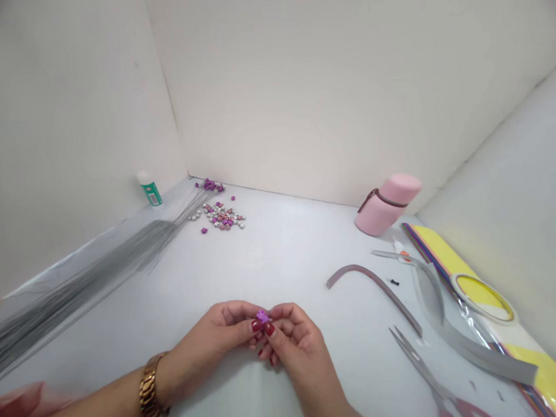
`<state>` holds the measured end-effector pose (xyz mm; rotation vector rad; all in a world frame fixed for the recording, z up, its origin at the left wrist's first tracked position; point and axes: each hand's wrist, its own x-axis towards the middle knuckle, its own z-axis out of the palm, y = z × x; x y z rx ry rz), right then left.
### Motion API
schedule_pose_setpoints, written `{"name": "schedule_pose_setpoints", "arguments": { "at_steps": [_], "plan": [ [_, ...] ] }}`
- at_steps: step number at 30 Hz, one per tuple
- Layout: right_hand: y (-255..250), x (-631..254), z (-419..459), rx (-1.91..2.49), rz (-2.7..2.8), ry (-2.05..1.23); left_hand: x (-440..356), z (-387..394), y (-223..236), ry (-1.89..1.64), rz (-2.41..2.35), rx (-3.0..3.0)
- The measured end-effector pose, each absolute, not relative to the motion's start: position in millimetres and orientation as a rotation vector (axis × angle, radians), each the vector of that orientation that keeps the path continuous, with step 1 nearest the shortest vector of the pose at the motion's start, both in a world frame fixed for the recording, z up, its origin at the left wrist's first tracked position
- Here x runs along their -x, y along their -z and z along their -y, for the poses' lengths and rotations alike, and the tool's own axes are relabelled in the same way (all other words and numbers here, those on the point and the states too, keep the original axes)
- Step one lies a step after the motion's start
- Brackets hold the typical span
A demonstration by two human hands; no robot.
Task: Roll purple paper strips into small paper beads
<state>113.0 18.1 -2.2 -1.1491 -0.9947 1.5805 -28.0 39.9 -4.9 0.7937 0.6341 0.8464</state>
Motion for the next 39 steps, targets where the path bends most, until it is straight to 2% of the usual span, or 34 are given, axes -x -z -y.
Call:
{"name": "schedule_pose_setpoints", "arguments": {
  "at_steps": [9,16,29,39],
  "plan": [
    [10.8,-117.9,-17.8,1.171,1.135,-1.409,27.5,-40.2,5.9,-0.847,-0.722,-0.769],
    [6.4,-116.2,-16.9,1.158,1.067,-1.497,27.0,-39.9,3.5,-0.857,-0.683,-0.756],
    [7.3,-116.6,-18.5,1.143,1.061,-1.446,26.1,-39.7,0.1,-0.841,-0.661,-0.769],
    [-2.2,-115.3,-19.6,1.093,0.922,-1.571,27.2,-38.8,0.7,-0.856,-0.655,-0.721]
  ]
}}
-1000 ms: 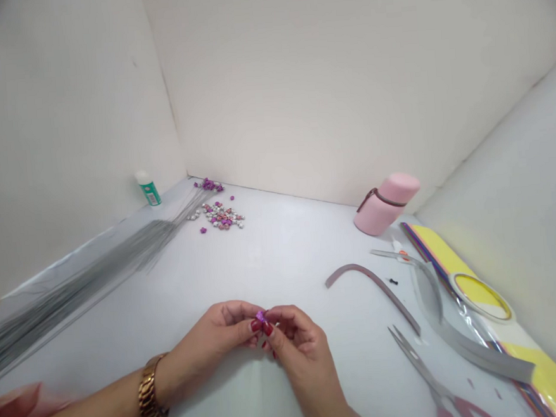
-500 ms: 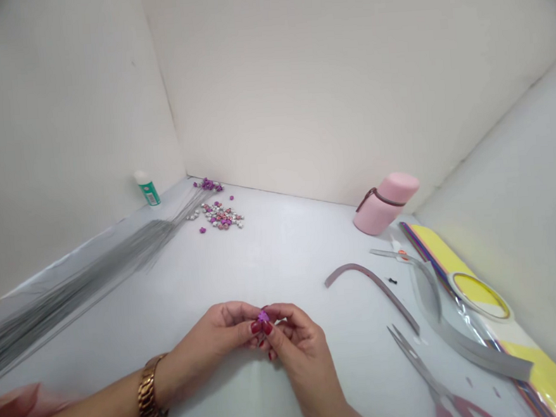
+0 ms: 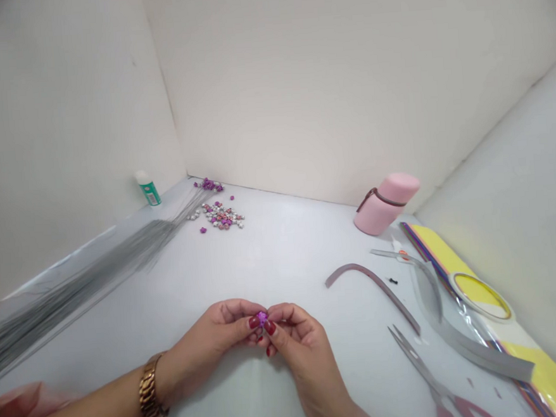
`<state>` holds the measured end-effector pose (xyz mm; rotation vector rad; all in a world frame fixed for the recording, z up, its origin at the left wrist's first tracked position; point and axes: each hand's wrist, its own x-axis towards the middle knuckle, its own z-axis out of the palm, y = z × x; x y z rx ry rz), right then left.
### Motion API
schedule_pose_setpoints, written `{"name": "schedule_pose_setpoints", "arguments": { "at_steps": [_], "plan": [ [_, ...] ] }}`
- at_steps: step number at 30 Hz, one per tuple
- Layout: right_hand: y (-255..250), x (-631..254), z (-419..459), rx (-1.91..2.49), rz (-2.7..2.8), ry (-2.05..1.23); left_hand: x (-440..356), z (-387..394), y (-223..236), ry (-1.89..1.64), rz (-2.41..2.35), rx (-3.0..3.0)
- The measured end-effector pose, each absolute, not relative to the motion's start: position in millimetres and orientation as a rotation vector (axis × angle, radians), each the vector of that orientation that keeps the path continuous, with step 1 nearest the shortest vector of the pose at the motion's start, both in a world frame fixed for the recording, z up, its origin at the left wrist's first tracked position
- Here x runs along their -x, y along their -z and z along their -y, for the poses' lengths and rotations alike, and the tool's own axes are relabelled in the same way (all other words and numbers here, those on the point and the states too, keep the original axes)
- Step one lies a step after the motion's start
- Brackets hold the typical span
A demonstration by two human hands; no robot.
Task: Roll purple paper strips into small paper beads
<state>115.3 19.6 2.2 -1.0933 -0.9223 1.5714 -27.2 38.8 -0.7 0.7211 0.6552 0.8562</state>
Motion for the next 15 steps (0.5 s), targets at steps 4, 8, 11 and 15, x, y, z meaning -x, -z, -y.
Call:
{"name": "schedule_pose_setpoints", "arguments": {
  "at_steps": [4,8,11,15],
  "plan": [
    [-3.5,-116.3,-20.5,1.121,0.902,-1.581,28.2,-38.8,0.4,-0.839,-0.657,-0.732],
    [-4.9,-117.6,-22.9,1.143,0.869,-1.605,29.1,-39.2,0.8,-0.828,-0.665,-0.735],
    [-6.3,-119.8,-25.1,1.119,0.855,-1.645,29.1,-39.7,1.3,-0.821,-0.670,-0.733],
    [-6.6,-123.3,-27.2,1.076,0.885,-1.725,29.0,-39.9,1.5,-0.821,-0.669,-0.721]
  ]
}}
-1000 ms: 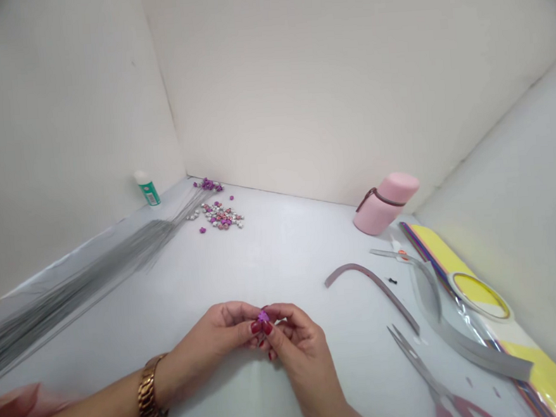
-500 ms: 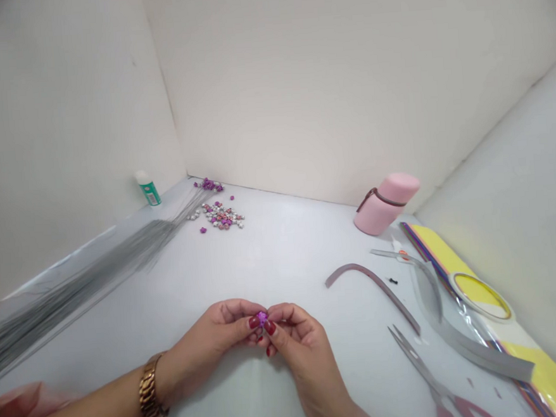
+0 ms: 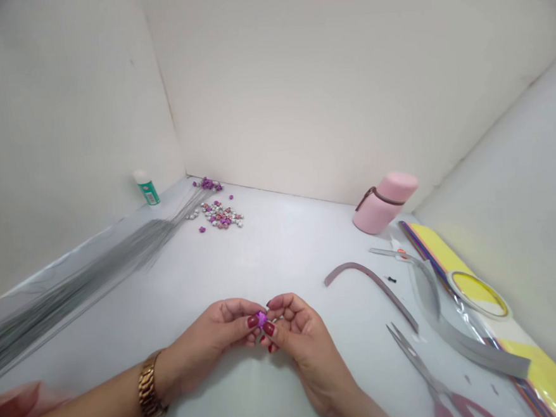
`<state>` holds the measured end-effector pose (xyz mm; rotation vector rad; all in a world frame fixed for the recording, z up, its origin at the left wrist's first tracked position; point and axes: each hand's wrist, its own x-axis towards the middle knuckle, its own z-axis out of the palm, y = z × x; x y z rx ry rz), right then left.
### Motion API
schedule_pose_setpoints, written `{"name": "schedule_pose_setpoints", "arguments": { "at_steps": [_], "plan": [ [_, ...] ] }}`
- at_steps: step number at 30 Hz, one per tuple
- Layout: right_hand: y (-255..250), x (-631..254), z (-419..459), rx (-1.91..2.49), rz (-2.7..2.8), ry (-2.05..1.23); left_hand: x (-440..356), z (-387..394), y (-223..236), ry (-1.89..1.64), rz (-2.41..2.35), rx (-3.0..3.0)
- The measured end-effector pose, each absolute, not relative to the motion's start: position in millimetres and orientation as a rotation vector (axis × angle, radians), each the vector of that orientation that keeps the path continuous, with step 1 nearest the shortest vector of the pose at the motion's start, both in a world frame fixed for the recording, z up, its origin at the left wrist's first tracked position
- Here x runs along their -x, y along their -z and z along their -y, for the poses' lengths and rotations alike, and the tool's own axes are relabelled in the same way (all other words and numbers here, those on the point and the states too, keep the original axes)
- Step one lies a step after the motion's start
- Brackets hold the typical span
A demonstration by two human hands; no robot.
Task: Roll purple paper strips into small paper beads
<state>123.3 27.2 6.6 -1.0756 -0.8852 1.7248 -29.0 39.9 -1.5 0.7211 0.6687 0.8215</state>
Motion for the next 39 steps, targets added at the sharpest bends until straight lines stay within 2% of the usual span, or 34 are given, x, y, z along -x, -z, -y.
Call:
{"name": "schedule_pose_setpoints", "arguments": {
  "at_steps": [29,39],
  "plan": [
    [-3.9,-115.3,-23.2,1.173,0.835,-1.584,27.9,-38.1,4.3,-0.799,-0.666,-0.765],
    [-0.3,-118.0,-23.0,1.107,0.902,-1.672,28.2,-39.7,4.4,-0.835,-0.652,-0.651]
  ]
}}
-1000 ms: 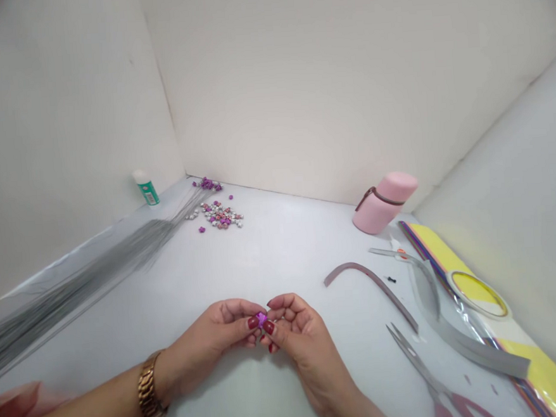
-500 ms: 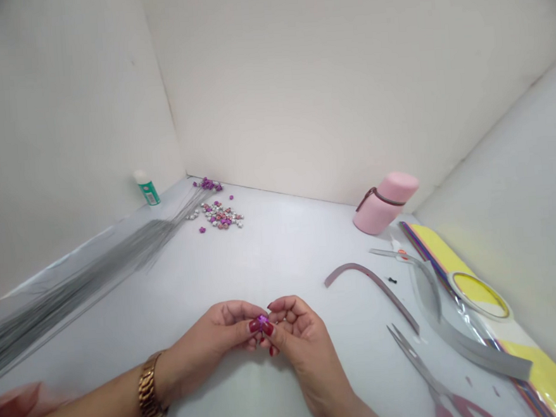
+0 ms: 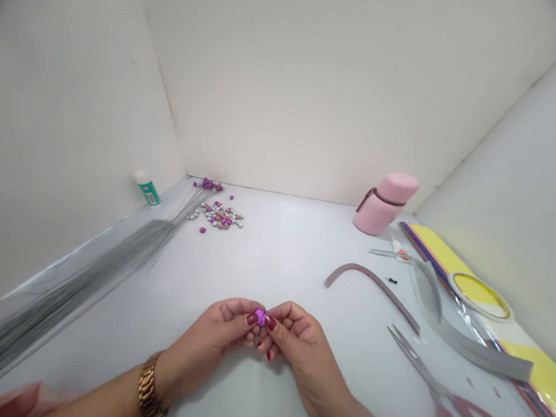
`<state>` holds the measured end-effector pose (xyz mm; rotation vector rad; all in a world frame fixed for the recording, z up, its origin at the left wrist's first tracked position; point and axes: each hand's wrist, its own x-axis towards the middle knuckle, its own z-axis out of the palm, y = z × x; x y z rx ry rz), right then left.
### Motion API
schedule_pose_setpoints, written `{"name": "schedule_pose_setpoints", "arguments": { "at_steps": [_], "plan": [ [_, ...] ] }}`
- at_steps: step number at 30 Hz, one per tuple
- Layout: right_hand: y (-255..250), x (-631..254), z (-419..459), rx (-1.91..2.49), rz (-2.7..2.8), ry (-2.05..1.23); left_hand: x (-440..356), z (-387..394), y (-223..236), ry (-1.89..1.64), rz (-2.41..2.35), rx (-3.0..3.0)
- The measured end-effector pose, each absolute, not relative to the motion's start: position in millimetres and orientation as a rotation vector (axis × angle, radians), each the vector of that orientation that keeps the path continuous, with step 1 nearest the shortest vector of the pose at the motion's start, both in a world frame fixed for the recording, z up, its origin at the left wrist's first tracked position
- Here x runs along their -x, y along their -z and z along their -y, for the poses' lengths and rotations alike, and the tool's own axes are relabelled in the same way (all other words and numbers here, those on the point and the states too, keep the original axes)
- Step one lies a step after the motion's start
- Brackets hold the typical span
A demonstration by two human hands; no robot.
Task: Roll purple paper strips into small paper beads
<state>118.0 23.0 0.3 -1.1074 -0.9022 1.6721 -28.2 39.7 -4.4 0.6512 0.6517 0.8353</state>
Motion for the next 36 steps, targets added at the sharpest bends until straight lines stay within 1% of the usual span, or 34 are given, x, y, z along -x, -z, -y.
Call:
{"name": "schedule_pose_setpoints", "arguments": {
  "at_steps": [11,15,21,27,36],
  "plan": [
    [1.0,-115.4,-21.0,1.135,0.907,-1.710,25.7,-38.7,5.0,-0.839,-0.631,-0.739],
    [1.9,-114.7,-20.1,1.158,0.942,-1.658,25.0,-38.0,3.0,-0.868,-0.612,-0.809],
    [4.0,-116.6,-19.8,1.203,1.085,-1.590,26.8,-36.7,6.3,-0.904,-0.766,-0.932],
    [2.3,-115.9,-19.3,1.242,1.116,-1.487,25.9,-37.1,11.0,-0.896,-0.788,-0.843],
    [5.2,-115.3,-19.3,1.264,1.167,-1.536,26.5,-36.8,8.3,-0.880,-0.757,-0.819]
  ]
}}
